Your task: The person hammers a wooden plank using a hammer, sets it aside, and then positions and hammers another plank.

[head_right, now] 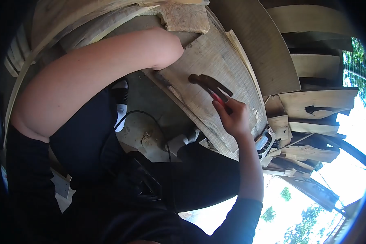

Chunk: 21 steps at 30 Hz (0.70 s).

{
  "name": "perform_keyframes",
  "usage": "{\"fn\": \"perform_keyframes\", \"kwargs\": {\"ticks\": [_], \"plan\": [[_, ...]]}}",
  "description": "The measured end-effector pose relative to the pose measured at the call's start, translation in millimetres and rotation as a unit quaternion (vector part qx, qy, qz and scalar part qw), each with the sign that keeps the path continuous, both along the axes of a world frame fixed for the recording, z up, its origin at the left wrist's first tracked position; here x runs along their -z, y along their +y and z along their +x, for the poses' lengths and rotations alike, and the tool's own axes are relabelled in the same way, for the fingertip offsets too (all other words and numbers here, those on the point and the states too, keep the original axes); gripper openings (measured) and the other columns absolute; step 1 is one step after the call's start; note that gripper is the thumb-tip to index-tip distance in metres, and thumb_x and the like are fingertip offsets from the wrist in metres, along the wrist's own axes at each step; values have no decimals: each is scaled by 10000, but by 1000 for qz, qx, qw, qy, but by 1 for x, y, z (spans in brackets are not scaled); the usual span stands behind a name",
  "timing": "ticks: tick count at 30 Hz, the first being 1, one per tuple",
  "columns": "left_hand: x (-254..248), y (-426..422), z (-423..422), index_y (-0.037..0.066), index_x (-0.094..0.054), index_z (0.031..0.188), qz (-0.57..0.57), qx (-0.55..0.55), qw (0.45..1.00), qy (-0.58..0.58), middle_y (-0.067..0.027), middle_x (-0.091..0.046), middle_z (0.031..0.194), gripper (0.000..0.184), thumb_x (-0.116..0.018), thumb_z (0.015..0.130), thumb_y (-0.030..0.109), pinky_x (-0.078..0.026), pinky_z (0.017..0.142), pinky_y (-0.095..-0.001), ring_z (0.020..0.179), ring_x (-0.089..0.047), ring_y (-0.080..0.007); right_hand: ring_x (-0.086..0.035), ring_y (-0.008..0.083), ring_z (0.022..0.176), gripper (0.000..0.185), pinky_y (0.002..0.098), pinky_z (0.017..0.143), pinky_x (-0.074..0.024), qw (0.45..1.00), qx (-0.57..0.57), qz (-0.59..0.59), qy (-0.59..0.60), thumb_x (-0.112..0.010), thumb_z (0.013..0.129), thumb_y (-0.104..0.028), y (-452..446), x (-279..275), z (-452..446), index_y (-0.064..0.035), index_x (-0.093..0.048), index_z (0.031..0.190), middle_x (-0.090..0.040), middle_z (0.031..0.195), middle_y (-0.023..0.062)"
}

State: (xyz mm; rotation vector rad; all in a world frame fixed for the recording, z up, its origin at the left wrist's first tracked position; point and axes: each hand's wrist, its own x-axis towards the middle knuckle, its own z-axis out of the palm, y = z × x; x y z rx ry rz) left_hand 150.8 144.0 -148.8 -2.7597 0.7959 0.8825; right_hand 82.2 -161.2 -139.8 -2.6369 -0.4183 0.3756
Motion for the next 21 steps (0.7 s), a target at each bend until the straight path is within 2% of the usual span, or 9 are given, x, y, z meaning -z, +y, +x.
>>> {"fn": "perform_keyframes", "kwargs": {"ticks": [3,7,9,10,13,15,16,18,21], "plan": [[0,-1,4,27,-782,1058,0,-6,1000,-9,-148,-757,1054,333,-801,726,50,-613,702,-449,938,-742,-314,-497,94,548,301,305,530,-404,998,-57,3,24,-767,918,-147,24,-17,-4,-2,-742,1180,-590,651,76],[-1,-2,3,22,-781,1066,15,0,1000,2,-139,-758,1079,337,-803,731,50,-612,718,-455,949,-742,-314,-505,89,559,289,298,540,-413,995,-85,-43,12,-760,923,-137,28,-19,-4,1,-742,1176,-589,650,66],[2,-1,3,23,-782,1066,13,8,1000,17,-138,-758,1088,341,-810,728,51,-612,726,-460,949,-742,-315,-506,95,552,267,304,540,-412,997,-57,28,33,-761,923,-148,29,-11,-5,7,-750,1141,-566,636,66],[2,-1,4,24,-782,1067,10,12,1000,22,-137,-758,1092,343,-812,726,52,-612,729,-462,950,-742,-315,-506,95,552,267,304,540,-412,998,-55,28,31,-761,923,-148,29,-12,-4,7,-750,1141,-566,636,66],[0,-1,2,28,-783,1068,15,9,999,27,-142,-757,1103,349,-817,722,54,-611,736,-467,952,-741,-318,-492,103,546,228,314,534,-406,997,-80,21,-3,-764,924,-169,33,-13,-1,13,-755,1060,-552,631,68],[1,-2,3,26,-782,1070,19,7,999,28,-145,-756,1103,352,-820,721,55,-612,740,-467,952,-740,-319,-473,110,544,224,320,529,-400,998,-46,-12,-40,-758,931,-201,37,-15,0,15,-747,987,-546,622,68],[3,-2,2,25,-782,1071,19,8,999,27,-146,-756,1103,354,-820,720,56,-612,741,-467,952,-740,-320,-473,110,544,224,320,529,-400,998,-45,-13,-40,-758,931,-201,32,-10,2,15,-747,987,-546,622,68],[8,-2,-2,24,-781,1072,18,6,1000,10,-148,-756,1100,358,-821,718,57,-611,740,-468,952,-740,-320,-464,109,547,241,327,524,-396,998,31,41,23,-742,945,-225,21,4,10,13,-736,978,-552,618,68],[9,-2,2,22,-783,1058,16,8,1000,8,-150,-757,1086,345,-817,715,51,-609,731,-467,942,-740,-321,-489,99,567,264,313,541,-413,999,29,34,-6,-728,957,-245,19,7,15,4,-740,1041,-566,616,67]]}}
